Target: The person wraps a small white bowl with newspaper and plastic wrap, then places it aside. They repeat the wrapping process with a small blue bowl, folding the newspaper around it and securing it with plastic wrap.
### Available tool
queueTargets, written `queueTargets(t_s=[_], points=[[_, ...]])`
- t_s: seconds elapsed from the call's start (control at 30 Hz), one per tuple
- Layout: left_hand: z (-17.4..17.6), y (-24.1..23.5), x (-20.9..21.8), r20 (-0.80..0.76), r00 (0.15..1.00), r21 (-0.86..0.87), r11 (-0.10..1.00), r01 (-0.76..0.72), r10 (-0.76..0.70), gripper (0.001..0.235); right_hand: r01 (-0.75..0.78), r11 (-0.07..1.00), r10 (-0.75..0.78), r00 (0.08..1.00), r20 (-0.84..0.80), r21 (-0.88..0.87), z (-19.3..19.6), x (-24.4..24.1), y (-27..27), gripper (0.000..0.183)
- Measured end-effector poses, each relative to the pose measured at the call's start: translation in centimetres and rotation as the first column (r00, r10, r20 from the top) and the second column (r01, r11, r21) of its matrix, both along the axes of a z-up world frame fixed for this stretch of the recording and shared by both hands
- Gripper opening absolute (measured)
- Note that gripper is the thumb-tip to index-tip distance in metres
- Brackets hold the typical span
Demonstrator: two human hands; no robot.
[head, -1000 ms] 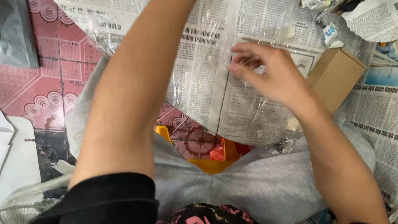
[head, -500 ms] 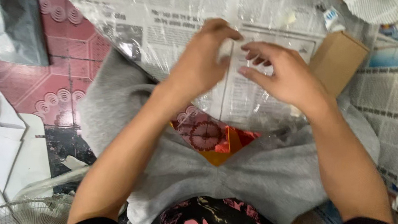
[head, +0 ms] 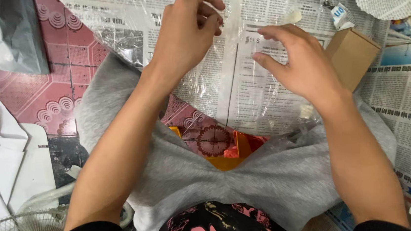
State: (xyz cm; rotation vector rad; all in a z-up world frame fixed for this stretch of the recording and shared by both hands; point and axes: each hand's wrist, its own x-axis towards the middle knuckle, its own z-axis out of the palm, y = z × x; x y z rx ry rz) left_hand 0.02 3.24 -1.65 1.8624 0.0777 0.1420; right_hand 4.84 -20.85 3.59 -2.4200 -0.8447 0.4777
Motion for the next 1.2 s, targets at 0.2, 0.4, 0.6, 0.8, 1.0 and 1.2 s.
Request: queueTargets(t_s=[0.2,0.4,0.6,0.8,1.0,1.2], points=[[0.7,-0.8,0.3,-0.08,0.997,-0.118,0.993,-0.02,0.01,0.016,-0.014,0.983,0.031,0.996,-0.089,0.181,-0.8,0.2,0.2,0.049],[-0.5,-1.1,0.1,-0.105,0.994,-0.281,0.959,-0.028,-0.001,0.037,0.138,0.948,-0.036,0.942,-0.334,0.287,-1.2,0.9,-0.5,0.053],[-1.8,-1.3,-1.6,-0.068,0.987,-0.686,0.711,-0.153,0.146,0.089,0.355,0.886,-0.127,0.804,-0.582,0.298,-0.8,1.4,0.3,0.068],[-2.1,-2.6,-2.9,-0.001,0.985,-0.808,0.581,-0.103,0.173,0.112,0.541,0.71,-0.023,0.658,-0.753,0.451,0.7,1.2,0.0,0.115],[-2.2,-4.0,-2.9,0.113,0.987,-0.759,0.651,0.011,0.116,0.125,0.517,0.633,0.104,0.681,-0.725,0.576,1.7,1.2,-1.8,0.126],[-3.8,-1.8,0.7,-0.277,0.869,-0.545,0.677,-0.494,0.411,0.098,0.587,0.709,-0.126,0.65,-0.749,0.391,-0.5,1.9,-1.1,0.104]])
